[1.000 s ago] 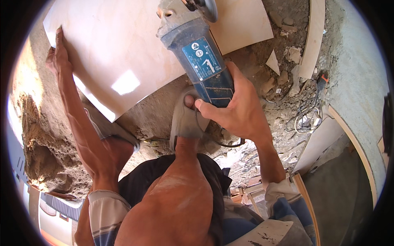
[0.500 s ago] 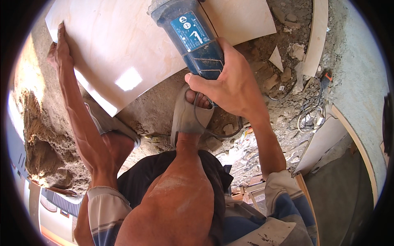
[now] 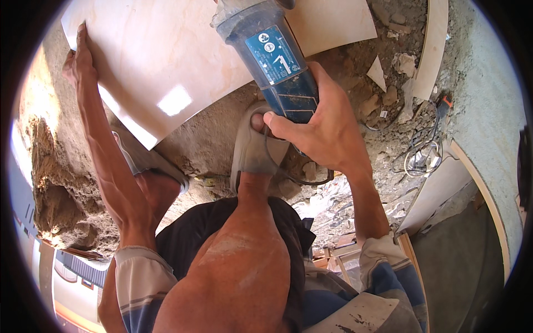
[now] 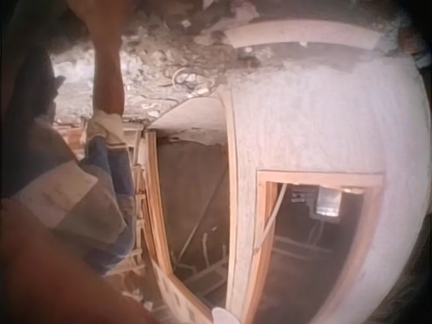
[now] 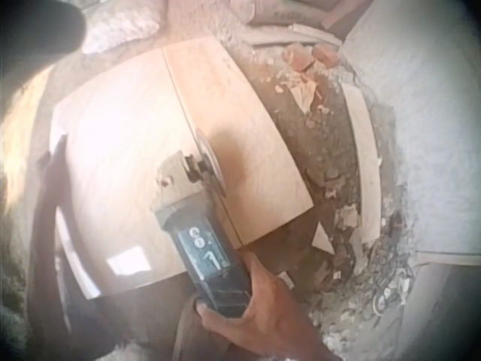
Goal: The person uses an angle grinder to cut a line through a ceramic tile placed on the ground.
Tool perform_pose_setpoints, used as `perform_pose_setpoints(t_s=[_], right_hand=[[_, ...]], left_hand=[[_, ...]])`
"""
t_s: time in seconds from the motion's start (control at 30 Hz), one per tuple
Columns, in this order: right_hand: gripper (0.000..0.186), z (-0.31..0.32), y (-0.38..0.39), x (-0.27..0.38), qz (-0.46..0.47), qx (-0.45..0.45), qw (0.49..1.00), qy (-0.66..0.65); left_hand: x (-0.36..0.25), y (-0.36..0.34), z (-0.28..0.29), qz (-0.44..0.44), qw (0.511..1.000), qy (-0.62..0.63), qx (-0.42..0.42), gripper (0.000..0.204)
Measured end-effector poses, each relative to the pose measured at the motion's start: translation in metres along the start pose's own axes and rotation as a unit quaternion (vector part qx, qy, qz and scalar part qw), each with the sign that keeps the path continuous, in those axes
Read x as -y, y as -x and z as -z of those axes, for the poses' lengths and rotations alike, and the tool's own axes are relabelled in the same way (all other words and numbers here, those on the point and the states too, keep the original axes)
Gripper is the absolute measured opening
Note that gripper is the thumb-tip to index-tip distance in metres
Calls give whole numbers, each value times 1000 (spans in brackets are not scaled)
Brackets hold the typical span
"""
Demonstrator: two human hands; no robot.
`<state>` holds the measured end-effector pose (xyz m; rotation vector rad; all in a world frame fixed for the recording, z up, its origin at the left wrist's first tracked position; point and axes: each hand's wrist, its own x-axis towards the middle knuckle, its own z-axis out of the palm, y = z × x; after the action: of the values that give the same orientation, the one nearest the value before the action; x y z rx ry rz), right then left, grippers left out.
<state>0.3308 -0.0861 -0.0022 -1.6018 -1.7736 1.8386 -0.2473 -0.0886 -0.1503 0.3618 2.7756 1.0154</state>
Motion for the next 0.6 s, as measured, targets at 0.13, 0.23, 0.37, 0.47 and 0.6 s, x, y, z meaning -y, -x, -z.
perform_pose_setpoints(t_s=[0.13, 0.23, 0.37, 0.47, 0.6], right_hand=[[71, 1, 11, -3, -4, -5, 1000, 6], [69, 4, 18, -2, -36, 21, 999, 0], [66, 2, 30, -8, -36, 10, 999, -26], [64, 0, 36, -15, -35, 4, 998, -50], [66, 2, 35, -15, -33, 11, 999, -38]], left_hand=[[0, -2, -1, 1, 1000, -19, 5, 121], [0, -3, 0, 4, 1000, -20, -18, 121], [-2, -7, -1, 11, 999, -49, -6, 121], [-5, -10, 4, 0, 996, -90, 0, 121], [-16, 15, -1, 27, 998, -50, -24, 94]])
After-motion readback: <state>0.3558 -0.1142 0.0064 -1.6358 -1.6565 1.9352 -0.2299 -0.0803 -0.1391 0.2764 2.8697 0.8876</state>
